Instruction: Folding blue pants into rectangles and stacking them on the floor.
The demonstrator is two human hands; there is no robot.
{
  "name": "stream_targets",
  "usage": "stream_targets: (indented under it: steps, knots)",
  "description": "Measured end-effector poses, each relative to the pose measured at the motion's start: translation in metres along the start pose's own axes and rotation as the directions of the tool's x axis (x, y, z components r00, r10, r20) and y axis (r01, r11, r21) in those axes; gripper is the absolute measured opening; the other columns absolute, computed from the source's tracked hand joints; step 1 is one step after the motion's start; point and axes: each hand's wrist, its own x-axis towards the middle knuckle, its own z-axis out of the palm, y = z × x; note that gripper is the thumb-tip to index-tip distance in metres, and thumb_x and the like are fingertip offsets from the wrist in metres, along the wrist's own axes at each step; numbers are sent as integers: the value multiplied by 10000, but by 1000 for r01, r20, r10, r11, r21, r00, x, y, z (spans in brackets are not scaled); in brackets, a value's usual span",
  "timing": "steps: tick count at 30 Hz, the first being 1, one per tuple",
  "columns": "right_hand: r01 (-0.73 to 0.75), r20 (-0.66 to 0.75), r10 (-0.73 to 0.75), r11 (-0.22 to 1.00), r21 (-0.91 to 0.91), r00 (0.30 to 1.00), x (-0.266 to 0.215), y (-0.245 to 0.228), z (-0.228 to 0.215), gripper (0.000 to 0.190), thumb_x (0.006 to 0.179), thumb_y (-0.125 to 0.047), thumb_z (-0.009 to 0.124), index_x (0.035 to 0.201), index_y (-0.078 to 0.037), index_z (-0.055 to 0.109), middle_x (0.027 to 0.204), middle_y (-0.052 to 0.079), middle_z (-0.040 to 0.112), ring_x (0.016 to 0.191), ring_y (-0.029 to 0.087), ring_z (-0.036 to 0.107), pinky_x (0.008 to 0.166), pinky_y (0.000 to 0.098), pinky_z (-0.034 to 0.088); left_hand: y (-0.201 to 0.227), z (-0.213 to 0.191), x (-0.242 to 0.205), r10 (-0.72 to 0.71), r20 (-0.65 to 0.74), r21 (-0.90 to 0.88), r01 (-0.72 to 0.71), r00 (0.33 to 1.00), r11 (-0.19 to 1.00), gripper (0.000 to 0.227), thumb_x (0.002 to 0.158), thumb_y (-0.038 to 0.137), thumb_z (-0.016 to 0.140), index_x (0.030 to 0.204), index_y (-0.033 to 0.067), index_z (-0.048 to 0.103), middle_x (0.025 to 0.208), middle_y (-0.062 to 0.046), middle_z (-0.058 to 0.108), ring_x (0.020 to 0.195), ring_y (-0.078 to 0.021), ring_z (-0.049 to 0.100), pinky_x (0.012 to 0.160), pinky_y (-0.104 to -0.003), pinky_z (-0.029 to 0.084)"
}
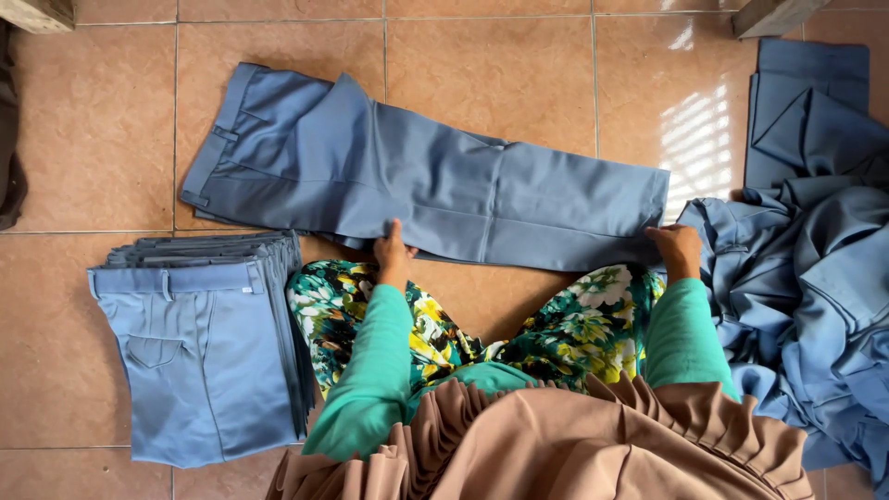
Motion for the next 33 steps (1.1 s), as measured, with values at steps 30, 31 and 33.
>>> stream_targets:
  steps: [30, 31, 33]
  knots:
    - [90, -146, -13, 838, 539, 989, 14, -6, 29, 298, 902, -209, 804, 1143, -51, 726, 892, 126, 653, 844, 215, 611, 725, 404, 512, 78, -6, -74, -32, 154, -365, 87, 988, 927, 673, 991, 173, 734, 1509, 41, 325, 1624, -247, 250, 1478, -515, 248, 1171, -715, 247]
    - [87, -143, -11, 839, 538, 990, 7, -20, 16, 298, 902, -209, 804, 1143, -51, 726, 892, 126, 653, 844, 215, 611, 725, 404, 512, 88, -4, -78, -34, 151, -363, 88, 988, 928, 673, 991, 173, 734, 1509, 41, 325, 1624, -247, 250, 1478, -515, 248, 1171, -715, 247]
    - [165, -190, -34, 657, 735, 981, -6, -49, -10, 154, 928, -164, 760, 1058, -100, 709, 840, 9, 631, 786, 117, 608, 709, 258, 499, 110, 0, -83, -19, 164, -478, 96, 986, 873, 694, 962, 131, 779, 1493, 30, 345, 1633, -243, 255, 1487, -494, 257, 1180, -720, 221]
